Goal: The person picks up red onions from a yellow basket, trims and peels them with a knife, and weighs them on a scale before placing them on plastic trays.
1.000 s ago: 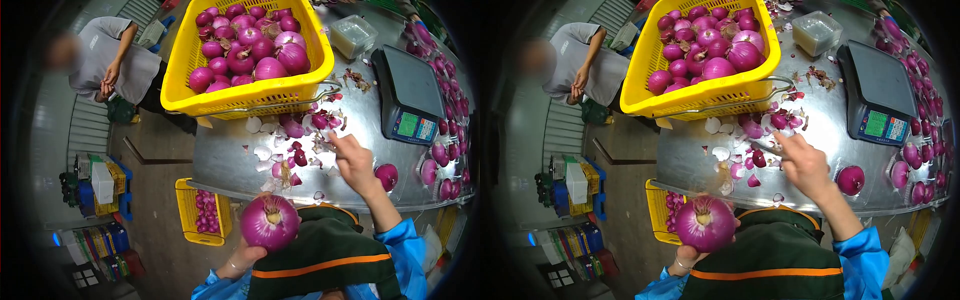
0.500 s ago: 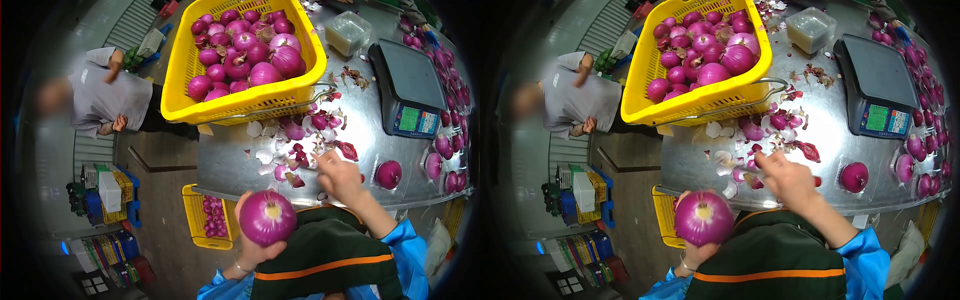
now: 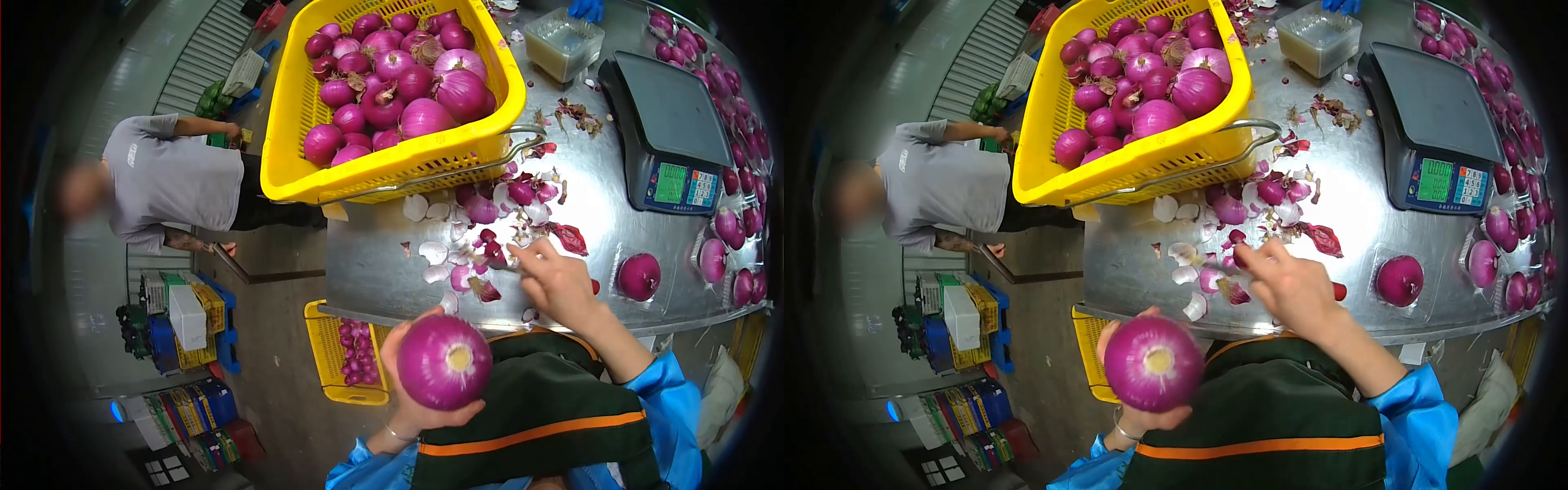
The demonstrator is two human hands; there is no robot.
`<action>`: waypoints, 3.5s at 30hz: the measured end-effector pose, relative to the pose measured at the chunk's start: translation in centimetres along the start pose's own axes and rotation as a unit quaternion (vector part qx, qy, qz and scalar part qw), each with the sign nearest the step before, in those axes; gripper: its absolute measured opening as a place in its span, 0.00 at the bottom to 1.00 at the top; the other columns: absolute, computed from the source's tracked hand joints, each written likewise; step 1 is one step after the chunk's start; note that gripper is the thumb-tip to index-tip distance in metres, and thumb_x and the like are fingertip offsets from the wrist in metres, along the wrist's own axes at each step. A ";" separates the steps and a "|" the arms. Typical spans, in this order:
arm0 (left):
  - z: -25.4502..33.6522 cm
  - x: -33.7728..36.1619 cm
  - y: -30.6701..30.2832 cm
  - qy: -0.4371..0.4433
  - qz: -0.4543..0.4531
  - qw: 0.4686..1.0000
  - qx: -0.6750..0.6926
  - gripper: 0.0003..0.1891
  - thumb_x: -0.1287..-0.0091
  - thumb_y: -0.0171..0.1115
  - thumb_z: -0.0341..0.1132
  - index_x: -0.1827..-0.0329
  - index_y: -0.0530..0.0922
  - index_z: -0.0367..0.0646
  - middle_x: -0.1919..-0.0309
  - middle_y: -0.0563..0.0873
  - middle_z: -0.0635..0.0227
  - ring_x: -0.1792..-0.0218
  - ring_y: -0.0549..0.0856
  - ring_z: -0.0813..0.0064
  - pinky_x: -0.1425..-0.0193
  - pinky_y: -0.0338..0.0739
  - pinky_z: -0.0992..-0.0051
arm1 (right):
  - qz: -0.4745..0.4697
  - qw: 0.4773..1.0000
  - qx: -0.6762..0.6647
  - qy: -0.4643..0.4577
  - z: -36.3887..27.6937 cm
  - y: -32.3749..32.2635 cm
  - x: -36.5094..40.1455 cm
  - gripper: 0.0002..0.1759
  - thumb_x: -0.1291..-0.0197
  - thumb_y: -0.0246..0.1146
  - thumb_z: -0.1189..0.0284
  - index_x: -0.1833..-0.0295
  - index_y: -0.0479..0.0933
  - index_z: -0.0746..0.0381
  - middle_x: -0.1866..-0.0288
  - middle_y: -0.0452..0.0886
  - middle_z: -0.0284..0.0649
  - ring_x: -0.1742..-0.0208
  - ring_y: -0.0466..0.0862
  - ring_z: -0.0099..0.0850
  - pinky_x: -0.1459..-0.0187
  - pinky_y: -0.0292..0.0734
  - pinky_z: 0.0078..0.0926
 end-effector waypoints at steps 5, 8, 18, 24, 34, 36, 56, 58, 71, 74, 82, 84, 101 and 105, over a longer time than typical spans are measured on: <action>0.6 -2.2 0.2 0.017 -0.002 0.995 -0.102 0.55 0.64 0.84 0.36 0.33 0.54 0.43 0.36 0.64 0.46 0.35 0.69 0.55 0.32 0.64 0.60 | 0.063 0.940 -0.334 -0.023 -2.0 -0.4 -0.7 0.22 0.41 0.61 0.73 0.39 0.73 0.60 0.64 0.77 0.36 0.72 0.80 0.27 0.71 0.74 0.22; 3.5 -4.4 0.5 0.155 -0.091 0.913 -0.365 0.62 0.69 0.86 0.34 0.29 0.50 0.43 0.34 0.63 0.47 0.37 0.71 0.61 0.36 0.70 0.64 | -0.059 0.847 -0.521 0.083 -2.3 0.4 -0.9 0.23 0.35 0.58 0.68 0.35 0.69 0.59 0.70 0.76 0.33 0.77 0.75 0.21 0.75 0.69 0.18; -4.2 -2.4 1.9 -0.298 0.014 0.790 0.536 0.54 0.57 0.78 0.26 0.27 0.50 0.47 0.34 0.64 0.60 0.32 0.66 0.61 0.29 0.64 0.60 | -0.096 0.818 -0.514 0.239 -0.4 1.1 1.7 0.20 0.35 0.59 0.69 0.40 0.74 0.65 0.63 0.80 0.36 0.69 0.79 0.24 0.67 0.74 0.20; -2.6 -2.4 0.9 -0.251 0.020 0.878 0.408 0.53 0.57 0.77 0.28 0.28 0.52 0.46 0.36 0.66 0.62 0.33 0.67 0.63 0.28 0.62 0.62 | -0.018 0.996 -0.036 -0.074 -3.4 -4.2 -0.7 0.27 0.53 0.66 0.78 0.43 0.76 0.57 0.57 0.76 0.35 0.66 0.82 0.31 0.69 0.77 0.26; -1.4 -1.9 -1.5 -0.202 0.013 0.953 0.224 0.53 0.67 0.81 0.33 0.34 0.58 0.46 0.42 0.69 0.58 0.37 0.71 0.59 0.33 0.69 0.60 | -0.025 0.998 0.011 -0.052 -1.6 -2.7 0.5 0.25 0.50 0.63 0.78 0.42 0.74 0.58 0.58 0.76 0.35 0.71 0.82 0.33 0.74 0.76 0.28; 0.3 -2.5 -2.3 0.042 -0.005 0.979 -0.202 0.49 0.64 0.82 0.34 0.37 0.61 0.45 0.44 0.66 0.58 0.38 0.69 0.59 0.36 0.69 0.64 | 0.112 0.964 -0.237 -0.045 -2.4 -2.8 1.8 0.19 0.47 0.62 0.77 0.46 0.77 0.60 0.58 0.77 0.39 0.71 0.81 0.32 0.72 0.75 0.25; -9.6 -7.6 23.7 -0.007 -0.319 0.941 -0.113 0.47 0.58 0.79 0.35 0.33 0.61 0.47 0.41 0.60 0.56 0.38 0.67 0.59 0.34 0.66 0.63 | 0.190 0.830 -0.080 0.519 19.9 -3.5 21.9 0.52 0.60 0.75 0.51 0.34 0.63 0.71 0.43 0.72 0.61 0.41 0.74 0.51 0.40 0.69 0.39; -10.9 -7.7 25.6 -0.060 -0.327 0.941 -0.070 0.47 0.58 0.79 0.36 0.32 0.61 0.47 0.42 0.61 0.55 0.38 0.68 0.60 0.34 0.66 0.64 | 0.219 0.817 -0.133 0.516 20.3 -2.8 22.1 0.52 0.61 0.75 0.52 0.34 0.63 0.70 0.44 0.72 0.60 0.42 0.74 0.50 0.40 0.70 0.39; -11.8 -7.2 30.0 -0.003 -0.406 0.898 -0.171 0.48 0.53 0.77 0.35 0.30 0.57 0.43 0.40 0.66 0.53 0.36 0.66 0.57 0.35 0.67 0.59 | 0.080 0.862 0.048 0.498 17.2 -10.4 21.7 0.44 0.60 0.75 0.62 0.35 0.66 0.60 0.42 0.69 0.52 0.42 0.71 0.51 0.46 0.74 0.41; -12.9 -6.7 30.4 0.121 -0.392 0.867 -0.283 0.50 0.54 0.77 0.36 0.29 0.55 0.39 0.38 0.64 0.49 0.35 0.63 0.50 0.33 0.61 0.57 | 0.166 0.876 0.048 0.451 19.5 -10.8 25.0 0.38 0.55 0.72 0.63 0.37 0.68 0.61 0.43 0.71 0.51 0.49 0.76 0.43 0.55 0.77 0.36; -18.5 -4.1 29.8 -0.395 -0.390 0.832 0.003 0.51 0.46 0.74 0.37 0.26 0.46 0.35 0.32 0.61 0.47 0.40 0.74 0.60 0.43 0.77 0.67 | 0.181 0.639 -0.412 0.624 23.5 -5.3 32.4 0.25 0.48 0.59 0.75 0.40 0.72 0.61 0.66 0.78 0.33 0.76 0.75 0.18 0.83 0.69 0.16; -18.1 -3.9 30.8 -0.444 -0.361 0.813 0.109 0.48 0.44 0.72 0.31 0.26 0.47 0.38 0.31 0.60 0.50 0.39 0.73 0.59 0.45 0.80 0.70 | 0.202 0.669 -0.413 0.585 23.6 -4.9 32.1 0.25 0.48 0.58 0.76 0.40 0.72 0.61 0.69 0.77 0.32 0.78 0.74 0.18 0.82 0.71 0.17; -7.0 -20.5 67.1 -0.296 -0.545 0.775 0.123 0.19 0.45 0.55 0.22 0.50 0.71 0.44 0.68 0.79 0.74 0.68 0.79 0.80 0.56 0.79 0.70 | 0.568 0.604 -0.324 0.456 40.8 -32.1 41.2 0.26 0.49 0.53 0.86 0.41 0.69 0.68 0.62 0.78 0.40 0.79 0.82 0.28 0.86 0.71 0.17; -10.0 -21.9 73.3 -0.351 -0.498 0.783 0.123 0.19 0.51 0.58 0.23 0.54 0.70 0.44 0.73 0.76 0.73 0.72 0.77 0.78 0.61 0.76 0.66 | 0.551 0.632 -0.268 0.475 46.6 -36.0 41.2 0.20 0.48 0.54 0.84 0.46 0.72 0.67 0.65 0.79 0.37 0.81 0.80 0.25 0.86 0.72 0.17</action>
Point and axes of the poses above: each hand's wrist, its own x-axis away from the middle knuckle, its own y-axis out of the palm, z = x × y, the point moved 4 cm from there along -x, towards the middle knuckle
